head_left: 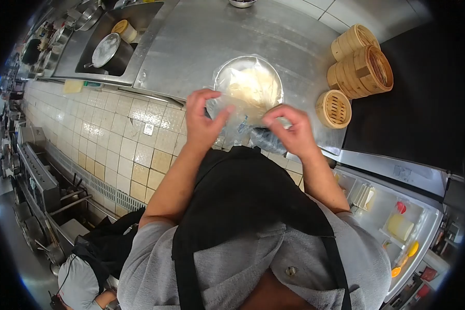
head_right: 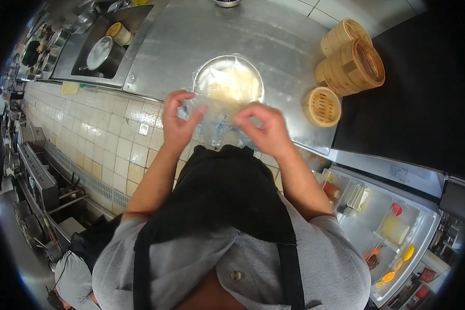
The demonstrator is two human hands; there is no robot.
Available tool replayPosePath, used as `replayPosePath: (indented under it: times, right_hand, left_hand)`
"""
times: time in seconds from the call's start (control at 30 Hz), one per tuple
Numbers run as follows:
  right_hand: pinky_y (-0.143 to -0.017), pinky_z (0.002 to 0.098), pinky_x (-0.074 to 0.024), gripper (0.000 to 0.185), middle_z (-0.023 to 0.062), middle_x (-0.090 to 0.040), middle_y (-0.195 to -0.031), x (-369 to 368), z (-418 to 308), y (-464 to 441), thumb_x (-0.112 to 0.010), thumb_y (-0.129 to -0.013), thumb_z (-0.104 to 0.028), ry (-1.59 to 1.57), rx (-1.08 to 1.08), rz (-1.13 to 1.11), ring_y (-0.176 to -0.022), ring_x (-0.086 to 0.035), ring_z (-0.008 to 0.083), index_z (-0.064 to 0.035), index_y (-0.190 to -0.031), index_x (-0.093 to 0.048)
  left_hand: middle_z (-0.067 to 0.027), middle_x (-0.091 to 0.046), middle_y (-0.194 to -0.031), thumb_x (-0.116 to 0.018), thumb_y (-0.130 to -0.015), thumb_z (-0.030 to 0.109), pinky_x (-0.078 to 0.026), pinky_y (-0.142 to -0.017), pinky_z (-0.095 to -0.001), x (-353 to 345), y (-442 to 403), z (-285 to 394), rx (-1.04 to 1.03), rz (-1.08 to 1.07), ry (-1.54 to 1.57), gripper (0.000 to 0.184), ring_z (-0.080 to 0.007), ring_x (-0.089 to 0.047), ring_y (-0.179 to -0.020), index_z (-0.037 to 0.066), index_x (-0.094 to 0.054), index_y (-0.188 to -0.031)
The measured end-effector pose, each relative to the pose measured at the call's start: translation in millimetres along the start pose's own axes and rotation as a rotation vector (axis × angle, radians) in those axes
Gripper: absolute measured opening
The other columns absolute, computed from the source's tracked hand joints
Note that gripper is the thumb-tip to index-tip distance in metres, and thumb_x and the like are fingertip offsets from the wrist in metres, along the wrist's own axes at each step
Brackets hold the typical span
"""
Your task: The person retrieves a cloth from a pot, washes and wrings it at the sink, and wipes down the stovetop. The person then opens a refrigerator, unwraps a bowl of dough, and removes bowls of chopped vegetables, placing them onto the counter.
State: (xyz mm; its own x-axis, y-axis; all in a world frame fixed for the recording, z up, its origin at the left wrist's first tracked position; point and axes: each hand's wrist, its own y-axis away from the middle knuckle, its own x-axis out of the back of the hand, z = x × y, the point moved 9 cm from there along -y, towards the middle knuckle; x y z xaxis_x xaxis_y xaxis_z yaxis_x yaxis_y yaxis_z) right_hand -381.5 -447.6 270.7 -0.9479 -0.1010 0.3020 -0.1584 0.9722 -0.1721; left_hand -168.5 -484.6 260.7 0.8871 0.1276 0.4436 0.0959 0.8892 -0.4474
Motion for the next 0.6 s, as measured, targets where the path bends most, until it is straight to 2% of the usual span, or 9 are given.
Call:
replayPosePath:
  times: [0.13, 0.23, 0.3, 0.33, 0.4, 0.43, 0.5, 0.57, 0.6]
  right_hand:
    - [-0.069, 0.0296, -0.0495, 0.013, 0.0089, -0.069, -0.087, -48.2, 46.8, -2.5, -0.067, -0.086, -0.015, 0.068, -0.181, -0.271, -0.078, -0.064, 0.0181, -0.0022, -0.090, -0.068]
    - [-0.074, 0.0346, -0.0504, 0.016, 0.0100, -0.070, -0.090, -43.5, 72.7, -4.5, -0.065, -0.087, -0.017, 0.164, -0.195, -0.197, -0.082, -0.064, 0.0244, -0.0017, -0.093, -0.069]
    - [-0.087, 0.0384, -0.0483, 0.020, 0.0143, -0.068, -0.105, -18.7, 62.7, -10.0, -0.063, -0.088, -0.016, 0.387, 0.007, 0.011, -0.100, -0.062, 0.0313, -0.0026, -0.102, -0.068]
    - [-0.087, 0.0384, -0.0483, 0.020, 0.0143, -0.068, -0.105, -16.0, 65.7, -11.6, -0.063, -0.088, -0.016, 0.386, 0.004, 0.008, -0.100, -0.062, 0.0313, -0.0026, -0.102, -0.068]
    - [-0.098, 0.0400, -0.0430, 0.026, 0.0178, -0.061, -0.121, 6.9, 62.1, -16.3, -0.062, -0.088, -0.015, 0.501, 0.027, 0.227, -0.117, -0.054, 0.0350, -0.0039, -0.110, -0.066]
    - [-0.098, 0.0400, -0.0430, 0.026, 0.0178, -0.061, -0.121, 7.8, 60.9, -20.2, -0.062, -0.088, -0.015, 0.501, 0.029, 0.226, -0.117, -0.054, 0.0350, -0.0039, -0.110, -0.066]
    - [-0.103, 0.0401, -0.0399, 0.032, 0.0194, -0.055, -0.130, 13.6, 47.4, -25.0, -0.063, -0.087, -0.014, 0.663, 0.062, 0.281, -0.124, -0.049, 0.0366, -0.0044, -0.117, -0.063]
    - [-0.100, 0.0406, -0.0416, 0.029, 0.0185, -0.057, -0.127, 13.6, 34.3, -26.2, -0.064, -0.085, -0.012, 0.635, 0.105, 0.274, -0.121, -0.051, 0.0363, -0.0038, -0.113, -0.064]
    - [-0.097, 0.0411, -0.0433, 0.027, 0.0176, -0.059, -0.124, 11.7, 25.9, -25.4, -0.065, -0.083, -0.010, 0.606, 0.145, 0.265, -0.117, -0.054, 0.0361, -0.0032, -0.110, -0.065]
  left_hand:
    - [-0.0101, -0.060, -0.104, -0.072, -0.076, 0.011, -0.043, -0.086, -0.0365, -8.0, -1.8, 5.4, -0.098, -0.008, -0.347, 0.027, -0.0283, -0.056, -0.097, 0.007, -0.063, -0.101]
    - [-0.0075, -0.061, -0.089, -0.073, -0.071, 0.011, -0.045, -0.082, -0.0412, -0.7, -7.8, -29.8, -0.095, -0.024, -0.396, 0.019, -0.0285, -0.057, -0.090, 0.008, -0.064, -0.088]
    - [-0.0059, -0.062, -0.083, -0.072, -0.073, 0.007, -0.046, -0.075, -0.0360, 19.7, -12.5, -42.9, -0.003, 0.084, -0.232, 0.013, -0.0250, -0.058, -0.083, 0.007, -0.063, -0.083]
    - [-0.0059, -0.062, -0.083, -0.072, -0.073, 0.007, -0.046, -0.075, -0.0360, 22.8, -16.0, -42.5, 0.002, 0.082, -0.234, 0.013, -0.0250, -0.058, -0.083, 0.007, -0.063, -0.083]
    - [-0.0058, -0.061, -0.081, -0.070, -0.075, 0.005, -0.045, -0.067, -0.0310, 40.9, -23.8, -55.5, 0.211, 0.205, -0.005, 0.012, -0.0211, -0.057, -0.078, 0.007, -0.063, -0.084]
    - [-0.0054, -0.060, -0.083, -0.069, -0.076, 0.003, -0.044, -0.064, -0.0279, 44.5, -27.4, -58.4, 0.333, 0.211, 0.049, 0.011, -0.0179, -0.056, -0.078, 0.007, -0.062, -0.085]
    - [-0.0054, -0.060, -0.085, -0.070, -0.076, 0.003, -0.044, -0.064, -0.0281, 50.6, -36.2, -52.6, 0.298, 0.242, 0.034, 0.012, -0.0174, -0.057, -0.078, 0.006, -0.062, -0.086]
    - [-0.0053, -0.060, -0.087, -0.070, -0.076, 0.004, -0.044, -0.065, -0.0284, 56.8, -43.6, -39.5, 0.259, 0.271, 0.022, 0.013, -0.0170, -0.057, -0.079, 0.006, -0.062, -0.086]
    - [-0.0058, -0.060, -0.089, -0.071, -0.076, 0.005, -0.045, -0.066, -0.0285, 62.5, -47.3, -8.4, 0.092, 0.293, -0.030, 0.015, -0.0173, -0.057, -0.079, 0.006, -0.062, -0.088]
